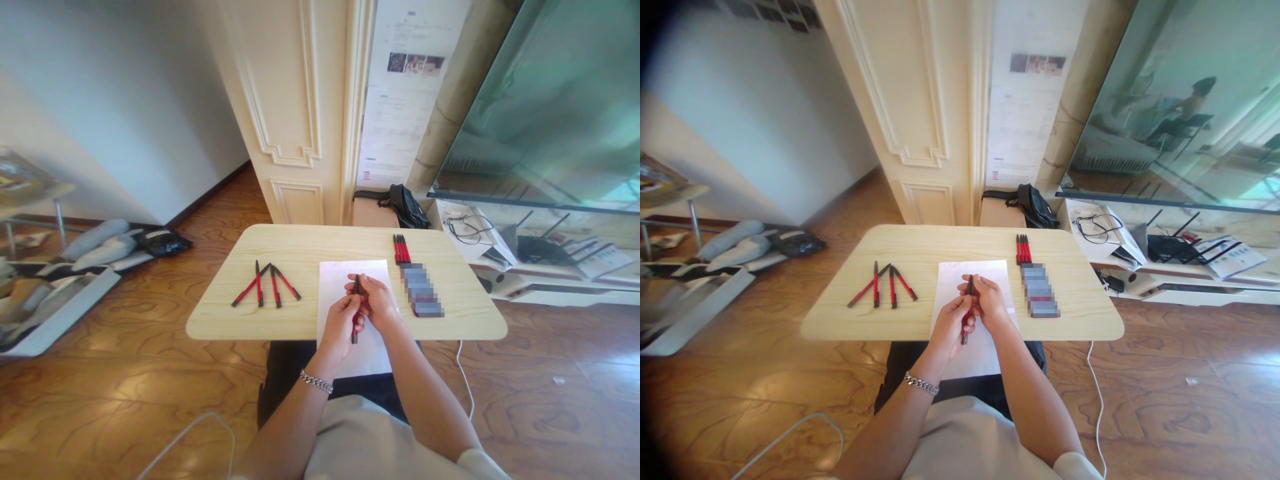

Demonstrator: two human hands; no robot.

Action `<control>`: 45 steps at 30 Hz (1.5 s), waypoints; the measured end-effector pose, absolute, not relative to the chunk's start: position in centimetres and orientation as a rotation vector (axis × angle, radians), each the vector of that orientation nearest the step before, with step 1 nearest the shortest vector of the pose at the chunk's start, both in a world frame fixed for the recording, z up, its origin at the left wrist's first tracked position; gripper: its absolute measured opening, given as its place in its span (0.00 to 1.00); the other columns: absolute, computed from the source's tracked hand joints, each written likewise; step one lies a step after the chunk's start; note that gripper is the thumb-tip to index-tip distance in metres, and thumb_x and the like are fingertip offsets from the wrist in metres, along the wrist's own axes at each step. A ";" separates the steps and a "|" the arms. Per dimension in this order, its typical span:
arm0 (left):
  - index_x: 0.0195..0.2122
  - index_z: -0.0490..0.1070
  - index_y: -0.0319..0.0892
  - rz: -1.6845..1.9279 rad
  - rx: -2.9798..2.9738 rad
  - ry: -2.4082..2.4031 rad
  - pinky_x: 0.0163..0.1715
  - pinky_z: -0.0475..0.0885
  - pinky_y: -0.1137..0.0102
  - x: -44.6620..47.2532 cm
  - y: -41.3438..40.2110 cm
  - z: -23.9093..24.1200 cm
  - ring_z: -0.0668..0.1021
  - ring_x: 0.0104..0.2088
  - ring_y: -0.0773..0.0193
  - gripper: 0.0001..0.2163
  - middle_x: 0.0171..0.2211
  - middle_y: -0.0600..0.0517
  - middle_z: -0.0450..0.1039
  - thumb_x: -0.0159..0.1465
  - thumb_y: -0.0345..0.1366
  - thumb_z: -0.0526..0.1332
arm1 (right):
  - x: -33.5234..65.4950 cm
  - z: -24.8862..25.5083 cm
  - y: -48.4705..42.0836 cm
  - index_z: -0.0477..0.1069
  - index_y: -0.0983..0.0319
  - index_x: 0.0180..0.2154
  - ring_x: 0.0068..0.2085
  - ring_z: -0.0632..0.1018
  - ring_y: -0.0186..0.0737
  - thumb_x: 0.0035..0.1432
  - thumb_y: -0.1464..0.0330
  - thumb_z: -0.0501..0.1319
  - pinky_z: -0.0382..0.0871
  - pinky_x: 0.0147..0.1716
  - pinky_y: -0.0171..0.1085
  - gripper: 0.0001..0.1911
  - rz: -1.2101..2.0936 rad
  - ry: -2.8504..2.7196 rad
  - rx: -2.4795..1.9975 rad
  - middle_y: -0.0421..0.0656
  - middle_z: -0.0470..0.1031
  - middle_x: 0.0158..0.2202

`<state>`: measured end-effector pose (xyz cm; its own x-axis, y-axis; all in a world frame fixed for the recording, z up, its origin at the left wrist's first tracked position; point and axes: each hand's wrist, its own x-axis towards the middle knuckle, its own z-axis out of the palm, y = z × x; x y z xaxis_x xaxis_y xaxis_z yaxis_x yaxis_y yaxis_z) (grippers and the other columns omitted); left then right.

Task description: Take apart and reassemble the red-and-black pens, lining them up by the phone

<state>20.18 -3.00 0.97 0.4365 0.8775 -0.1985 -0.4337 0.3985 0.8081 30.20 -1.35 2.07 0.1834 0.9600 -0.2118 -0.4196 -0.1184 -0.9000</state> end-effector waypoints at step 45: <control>0.32 0.69 0.37 0.937 0.821 0.674 0.20 0.58 0.75 19.8 -3.6 0.0 0.66 0.21 0.73 0.14 0.26 0.51 0.68 0.61 0.45 0.61 | 31.2 0.9 -1.6 0.72 0.63 0.33 0.21 0.69 0.30 0.46 0.56 0.68 0.57 0.15 0.29 0.18 1.235 -0.766 -1.177 0.41 0.73 0.27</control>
<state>19.81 -3.60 -0.01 0.4380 0.8870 -0.1460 -0.4204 0.3456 0.8389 31.18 -1.62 0.87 0.2184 0.9647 -0.1469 -0.2975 -0.0776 -0.9516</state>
